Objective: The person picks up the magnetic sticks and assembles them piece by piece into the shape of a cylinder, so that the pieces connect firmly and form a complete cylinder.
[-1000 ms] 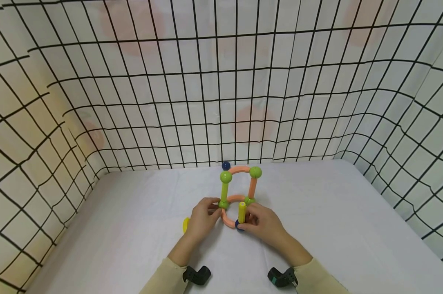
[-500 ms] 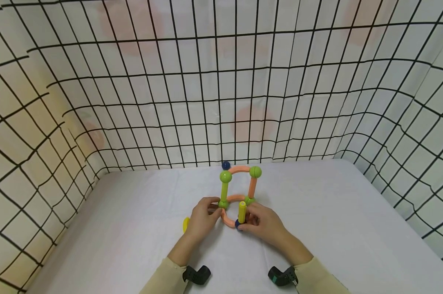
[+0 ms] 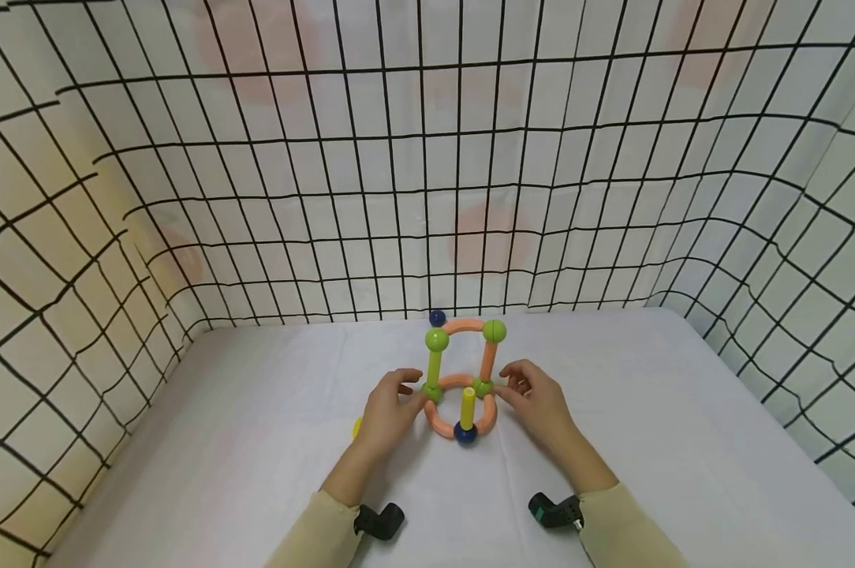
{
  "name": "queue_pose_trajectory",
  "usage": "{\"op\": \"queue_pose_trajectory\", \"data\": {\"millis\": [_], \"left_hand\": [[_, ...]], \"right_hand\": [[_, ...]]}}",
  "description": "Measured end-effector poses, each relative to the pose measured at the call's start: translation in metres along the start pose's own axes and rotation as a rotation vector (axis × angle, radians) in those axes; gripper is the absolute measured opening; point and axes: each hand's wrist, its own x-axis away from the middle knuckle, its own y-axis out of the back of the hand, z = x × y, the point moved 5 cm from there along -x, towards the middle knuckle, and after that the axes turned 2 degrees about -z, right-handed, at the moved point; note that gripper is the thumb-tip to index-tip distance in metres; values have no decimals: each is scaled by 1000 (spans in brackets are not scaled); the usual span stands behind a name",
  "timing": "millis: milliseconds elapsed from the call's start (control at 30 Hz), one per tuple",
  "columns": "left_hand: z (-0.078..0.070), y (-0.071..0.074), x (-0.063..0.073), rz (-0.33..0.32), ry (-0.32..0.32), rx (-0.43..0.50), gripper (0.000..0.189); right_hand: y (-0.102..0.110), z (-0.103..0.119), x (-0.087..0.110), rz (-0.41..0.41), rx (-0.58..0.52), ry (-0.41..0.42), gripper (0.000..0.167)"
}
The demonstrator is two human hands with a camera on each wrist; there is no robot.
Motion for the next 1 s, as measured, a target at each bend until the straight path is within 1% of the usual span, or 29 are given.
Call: {"op": "queue_pose_trajectory", "data": {"millis": [67, 100, 167, 267, 367, 500, 567, 700, 833, 1000], "left_hand": [[-2, 1, -3, -8, 14, -3, 38], [-3, 1, -4, -8, 18, 2, 38], [-5, 0, -8, -8, 22, 15, 38], [-8, -2, -14, -20, 35, 41, 37], [-9, -7, -17, -18, 50, 56, 35], [-10, -13, -19, -8, 67, 58, 33], [-9, -14, -20, -18, 68, 56, 30], [-6, -13, -22, -42, 49, 45, 27], [-4, -13, -24, -46, 32, 42, 26], [-1, -14, -25, -42, 36, 51, 25]], "right_hand": [[-2, -4, -6, 42, -11, -28, 34], [-3, -5, -8, 66, -17, -29, 40], [-7, -5, -13, 113, -33, -29, 45], [-12, -4, -20, 160, -65, -18, 45], [-16, -5, -24, 185, -95, -21, 40], [-15, -8, -24, 166, -102, -8, 31], [-14, -7, -24, 149, -93, 4, 29], [-15, -6, -24, 136, -83, 15, 28], [-15, -5, -22, 115, -64, 15, 27], [-15, -4, -20, 82, -47, 42, 27]]}}
